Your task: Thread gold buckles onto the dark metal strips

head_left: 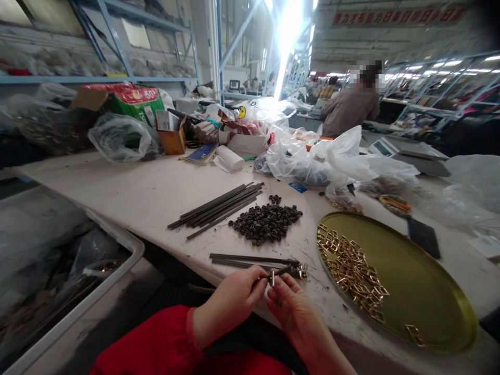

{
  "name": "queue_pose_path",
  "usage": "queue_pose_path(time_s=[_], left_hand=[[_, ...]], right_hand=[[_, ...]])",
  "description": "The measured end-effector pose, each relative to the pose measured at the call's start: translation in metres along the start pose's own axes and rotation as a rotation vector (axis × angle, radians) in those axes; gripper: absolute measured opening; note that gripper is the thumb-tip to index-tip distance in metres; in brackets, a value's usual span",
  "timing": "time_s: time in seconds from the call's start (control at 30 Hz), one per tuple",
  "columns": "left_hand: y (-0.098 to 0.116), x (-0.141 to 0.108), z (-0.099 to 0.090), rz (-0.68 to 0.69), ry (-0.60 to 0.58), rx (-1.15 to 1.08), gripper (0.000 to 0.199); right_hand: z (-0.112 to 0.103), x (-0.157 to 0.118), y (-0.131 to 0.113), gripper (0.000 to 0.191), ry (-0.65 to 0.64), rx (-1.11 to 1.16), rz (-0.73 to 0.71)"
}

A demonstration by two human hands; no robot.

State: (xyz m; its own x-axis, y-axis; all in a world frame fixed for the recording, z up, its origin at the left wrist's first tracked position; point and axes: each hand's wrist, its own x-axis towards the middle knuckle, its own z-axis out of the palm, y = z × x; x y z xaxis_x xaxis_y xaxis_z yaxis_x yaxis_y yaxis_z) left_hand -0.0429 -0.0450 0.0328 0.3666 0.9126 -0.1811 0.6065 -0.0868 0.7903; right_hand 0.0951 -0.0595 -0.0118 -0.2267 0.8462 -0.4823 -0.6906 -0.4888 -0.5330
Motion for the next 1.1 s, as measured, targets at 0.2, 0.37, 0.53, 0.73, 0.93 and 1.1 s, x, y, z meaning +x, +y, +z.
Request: queue_pose_path(time_s=[0.2, 0.37, 0.53, 0.73, 0.93, 1.1], left_hand=[[0.003, 0.008, 0.004, -0.118, -0.135, -0.379, 0.008], [-0.009, 0.015, 0.01, -0.111, -0.109, -0.432, 0.012], [-0.016, 0.019, 0.017, -0.171, -0.085, -0.465, 0.018], [-0.02, 0.017, 0.017, -0.233, -0.091, -0.454, 0.017], [-0.012, 0.009, 0.018, -0.259, -0.106, -0.473, 0.015], [-0.001, 0.002, 0.018, -0.25, -0.067, -0.395, 0.016]], right_hand=[[-0.006, 0.004, 0.003, 0.025, 0.032, -0.459, -0.322], [-0.014, 0.01, 0.003, 0.021, 0.097, -0.67, -0.477], [-0.023, 0.009, -0.001, 0.007, 0.047, -1.021, -0.829], [-0.02, -0.001, -0.024, 0.032, -0.227, -0.97, -0.642], [-0.014, -0.003, -0.036, 0.026, -0.279, -0.699, -0.205], [-0.014, -0.007, -0.04, 0.025, -0.319, -0.686, -0.142]])
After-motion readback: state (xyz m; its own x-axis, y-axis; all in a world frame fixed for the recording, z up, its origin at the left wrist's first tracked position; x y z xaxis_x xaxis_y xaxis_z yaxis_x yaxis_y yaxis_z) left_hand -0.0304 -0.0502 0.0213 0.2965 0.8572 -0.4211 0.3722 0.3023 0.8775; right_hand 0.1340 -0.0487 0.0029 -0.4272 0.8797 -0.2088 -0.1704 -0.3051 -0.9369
